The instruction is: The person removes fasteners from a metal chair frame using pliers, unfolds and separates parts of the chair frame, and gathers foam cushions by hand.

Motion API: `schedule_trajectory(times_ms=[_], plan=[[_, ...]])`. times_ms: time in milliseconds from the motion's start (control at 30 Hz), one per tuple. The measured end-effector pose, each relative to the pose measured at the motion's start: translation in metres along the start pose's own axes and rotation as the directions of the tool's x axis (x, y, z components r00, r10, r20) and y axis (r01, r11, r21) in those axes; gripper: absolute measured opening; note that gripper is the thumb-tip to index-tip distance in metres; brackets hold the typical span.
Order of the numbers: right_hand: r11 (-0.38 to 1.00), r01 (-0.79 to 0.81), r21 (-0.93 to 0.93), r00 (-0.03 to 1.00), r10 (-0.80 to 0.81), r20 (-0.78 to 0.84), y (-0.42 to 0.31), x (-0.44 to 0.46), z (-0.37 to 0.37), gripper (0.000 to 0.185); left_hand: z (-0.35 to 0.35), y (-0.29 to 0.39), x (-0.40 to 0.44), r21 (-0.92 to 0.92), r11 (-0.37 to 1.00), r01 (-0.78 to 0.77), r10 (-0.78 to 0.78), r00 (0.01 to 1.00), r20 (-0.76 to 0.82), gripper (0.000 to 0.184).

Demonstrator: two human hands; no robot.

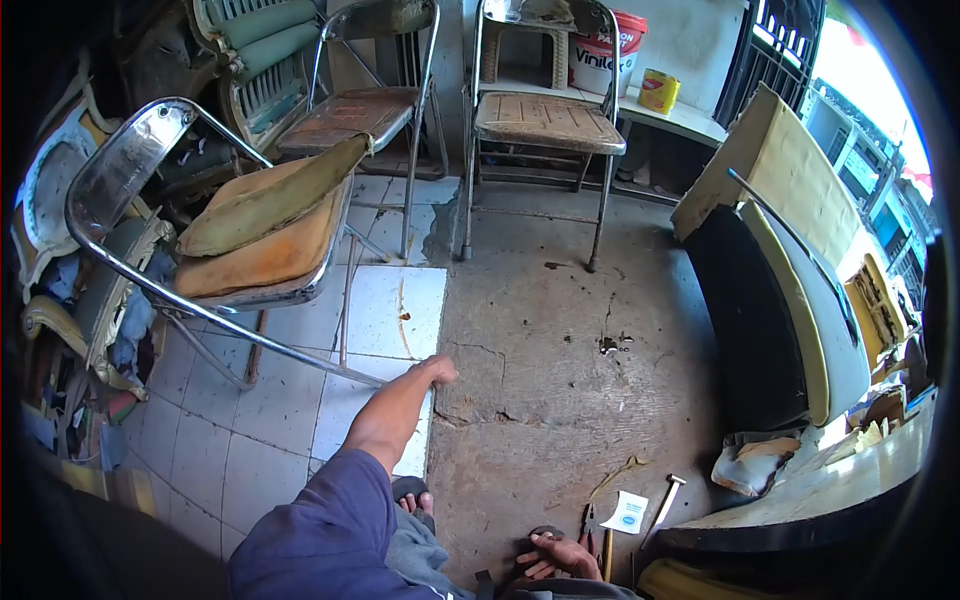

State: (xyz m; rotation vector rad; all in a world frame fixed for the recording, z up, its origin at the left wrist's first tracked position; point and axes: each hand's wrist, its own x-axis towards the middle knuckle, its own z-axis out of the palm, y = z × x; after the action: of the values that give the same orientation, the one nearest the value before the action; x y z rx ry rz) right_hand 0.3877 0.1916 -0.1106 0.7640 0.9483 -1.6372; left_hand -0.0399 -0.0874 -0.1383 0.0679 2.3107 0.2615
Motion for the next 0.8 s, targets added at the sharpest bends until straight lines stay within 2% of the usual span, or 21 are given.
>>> schedule_trajectory(times_ms=[67, 100, 167, 200, 233, 267, 300, 333, 367, 400, 433, 467, 500, 533, 567, 633, 700, 800], plan=[[0.942, 0.066, -0.331, 0.981, -0.121, -0.150, -0.021, -0.016, 0.014, 0.050, -0.010, 0.009, -0.001, -0.022, 1.000, -0.013, 0.014, 0.999, 0.042, 0.033], [0.940, 0.061, -0.335, 0.982, -0.116, -0.148, -0.033, -0.025, 0.015, 0.050, -0.015, 0.011, 0.001, -0.028, 1.000, -0.007, 0.008, 0.999, 0.042, 0.033], [0.949, 0.105, -0.297, 0.980, -0.150, -0.131, -0.062, -0.050, 0.011, 0.050, -0.029, 0.022, 0.007, 0.094, 0.992, -0.090, 0.093, 0.995, -0.027, 0.035], [0.943, 0.097, -0.317, 0.967, -0.165, -0.196, -0.078, -0.061, 0.009, 0.049, -0.032, 0.025, 0.013, 0.096, 0.992, -0.085, 0.087, 0.996, -0.020, 0.035], [0.952, 0.093, -0.293, 0.923, -0.193, -0.333, -0.108, -0.093, 0.034, 0.047, -0.036, 0.032, 0.010, 0.297, 0.922, -0.248, 0.242, 0.969, 0.056, 0.036], [0.876, 0.103, -0.470, 0.876, -0.304, -0.374, -0.113, -0.087, 0.012, 0.047, -0.035, 0.036, 0.003, 0.296, 0.911, -0.286, 0.280, 0.958, 0.065, 0.035], [0.887, 0.138, -0.440, 0.839, -0.341, -0.425, -0.125, -0.094, 0.009, 0.046, -0.038, 0.044, -0.016, 0.295, 0.899, -0.324, 0.317, 0.946, 0.074, 0.035], [0.865, 0.131, -0.485, 0.805, -0.378, -0.457, -0.138, -0.103, 0.005, 0.047, -0.050, 0.061, -0.060, 0.105, 0.966, -0.236, 0.238, 0.971, -0.014, 0.033], [0.878, 0.162, -0.450, 0.798, -0.385, -0.463, -0.141, -0.096, -0.014, 0.046, -0.056, 0.067, -0.077, -0.019, 0.981, -0.193, 0.194, 0.979, 0.068, 0.031], [0.837, 0.129, -0.531, 0.786, -0.413, -0.461, -0.158, -0.116, -0.001, 0.046, -0.063, 0.072, -0.094, -0.143, 0.980, -0.138, 0.160, 0.975, 0.153, 0.029], [0.788, 0.095, -0.609, 0.771, -0.445, -0.455, -0.184, -0.142, 0.016, 0.045, -0.070, 0.075, -0.111, -0.144, 0.982, -0.123, 0.147, 0.974, 0.171, 0.029], [0.700, 0.050, -0.712, 0.755, -0.494, -0.432, -0.202, -0.157, 0.025, 0.045, -0.075, 0.078, -0.134, -0.484, 0.874, -0.043, 0.158, 0.967, 0.200, 0.031], [0.599, 0.002, -0.801, 0.744, -0.536, -0.399, -0.214, -0.167, 0.034, 0.045, -0.080, 0.080, -0.163, -0.757, 0.651, 0.062, 0.169, 0.960, 0.224, 0.034], [0.486, -0.038, -0.873, 0.708, -0.604, -0.367, -0.227, -0.182, 0.052, 0.046, -0.092, 0.084, -0.192, -0.818, 0.565, 0.105, 0.202, 0.944, 0.260, 0.038], [0.451, -0.044, -0.891, 0.739, -0.586, -0.333, -0.244, -0.201, 0.072, 0.047, -0.109, 0.087, -0.222, -0.869, 0.475, 0.142, 0.239, 0.929, 0.282, 0.043], [0.384, -0.054, -0.922, 0.791, -0.547, -0.274, -0.279, -0.241, 0.122, 0.048, -0.135, 0.093, -0.274, -0.932, 0.309, 0.191, 0.230, 0.935, 0.268, 0.037], [0.412, 0.075, -0.908, 0.866, -0.479, -0.146, -0.307, -0.268, 0.155, 0.048, -0.166, 0.101, -0.315, -0.956, 0.172, 0.236, 0.195, 0.943, 0.268, 0.039], [0.578, 0.123, -0.807, 0.970, -0.242, -0.026, -0.359, -0.291, 0.188, 0.049, -0.226, 0.106, -0.348, -0.981, -0.014, 0.193, 0.171, 0.967, 0.188, 0.036]])
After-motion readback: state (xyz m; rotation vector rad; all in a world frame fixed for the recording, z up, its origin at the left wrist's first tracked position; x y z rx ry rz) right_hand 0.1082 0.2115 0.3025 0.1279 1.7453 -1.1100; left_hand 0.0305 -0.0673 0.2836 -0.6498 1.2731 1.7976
